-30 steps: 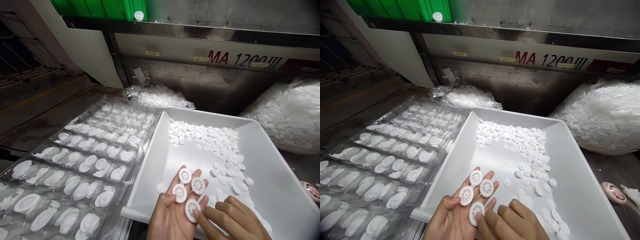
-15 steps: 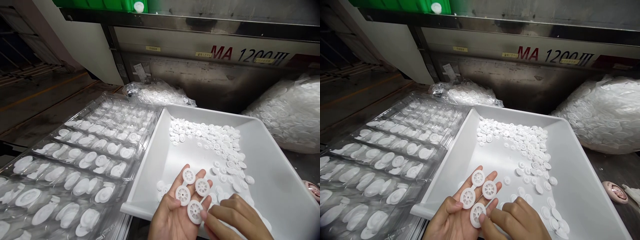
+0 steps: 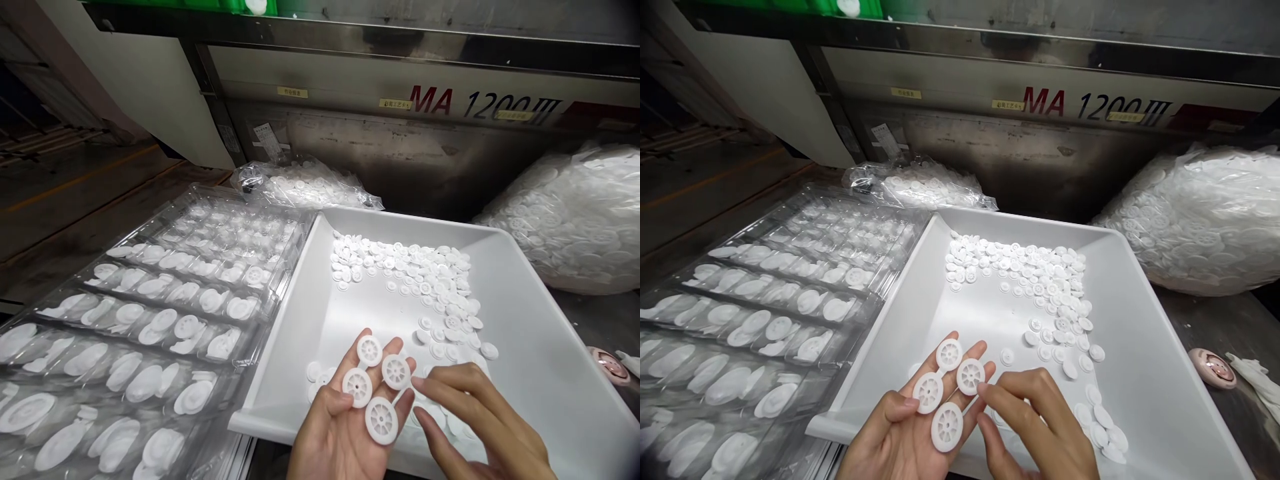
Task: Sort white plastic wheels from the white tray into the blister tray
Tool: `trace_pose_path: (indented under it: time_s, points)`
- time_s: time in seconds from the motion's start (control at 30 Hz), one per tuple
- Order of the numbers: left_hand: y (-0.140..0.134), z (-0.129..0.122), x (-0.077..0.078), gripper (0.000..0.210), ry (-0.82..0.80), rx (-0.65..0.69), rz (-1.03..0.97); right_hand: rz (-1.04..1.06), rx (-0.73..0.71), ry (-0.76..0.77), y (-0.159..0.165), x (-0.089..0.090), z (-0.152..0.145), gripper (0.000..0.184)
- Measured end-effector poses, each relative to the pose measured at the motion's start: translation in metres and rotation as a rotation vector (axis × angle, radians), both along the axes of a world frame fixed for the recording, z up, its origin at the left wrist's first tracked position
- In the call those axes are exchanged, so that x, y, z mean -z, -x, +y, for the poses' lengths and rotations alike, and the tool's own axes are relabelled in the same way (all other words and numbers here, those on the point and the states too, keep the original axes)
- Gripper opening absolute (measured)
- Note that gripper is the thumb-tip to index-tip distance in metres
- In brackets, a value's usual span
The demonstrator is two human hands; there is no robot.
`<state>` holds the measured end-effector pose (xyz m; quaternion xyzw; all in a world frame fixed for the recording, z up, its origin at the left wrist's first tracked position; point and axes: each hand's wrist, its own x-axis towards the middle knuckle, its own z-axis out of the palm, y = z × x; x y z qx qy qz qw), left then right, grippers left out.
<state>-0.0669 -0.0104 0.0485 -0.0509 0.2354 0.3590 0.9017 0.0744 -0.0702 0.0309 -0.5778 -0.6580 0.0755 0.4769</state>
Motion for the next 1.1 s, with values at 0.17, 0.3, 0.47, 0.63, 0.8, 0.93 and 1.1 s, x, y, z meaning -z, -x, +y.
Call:
trace_pose_path:
  time_s: [0.17, 0.3, 0.47, 0.63, 0.8, 0.93, 1.1]
  points:
    - [-0.0014, -0.0017, -0.0021, 0.053, -0.065, -0.01, 0.048, -0.021, -0.037, 0.145, -0.0093, -0.0034, 0.0063, 0.03]
    - [-0.0024, -0.0028, -0.0037, 0.051, -0.113, -0.024, 0.103, 0.079, -0.003, 0.248, -0.0081, -0.0034, 0.0066, 0.027]
    - [-0.004, -0.0026, -0.0055, 0.051, -0.096, -0.013, 0.117, 0.202, 0.047, 0.297, -0.0038, -0.001, 0.0051, 0.024]
    - [-0.0046, -0.0037, -0.0038, 0.052, -0.124, -0.001, 0.119, 0.234, 0.059, 0.286, -0.0033, 0.001, 0.0078, 0.024]
    - [-0.0043, -0.0041, -0.0035, 0.053, -0.147, 0.01, 0.118, 0.277, 0.055, 0.291, -0.0012, 0.0014, 0.0084, 0.026]
    - [-0.0042, -0.0031, -0.0048, 0.053, -0.145, 0.022, 0.119, 0.308, 0.059, 0.312, -0.0015, 0.0008, 0.0088, 0.029]
    - [-0.0046, -0.0016, -0.0076, 0.052, -0.113, 0.019, 0.138, 0.272, -0.017, 0.283, -0.0041, -0.0024, 0.0053, 0.034]
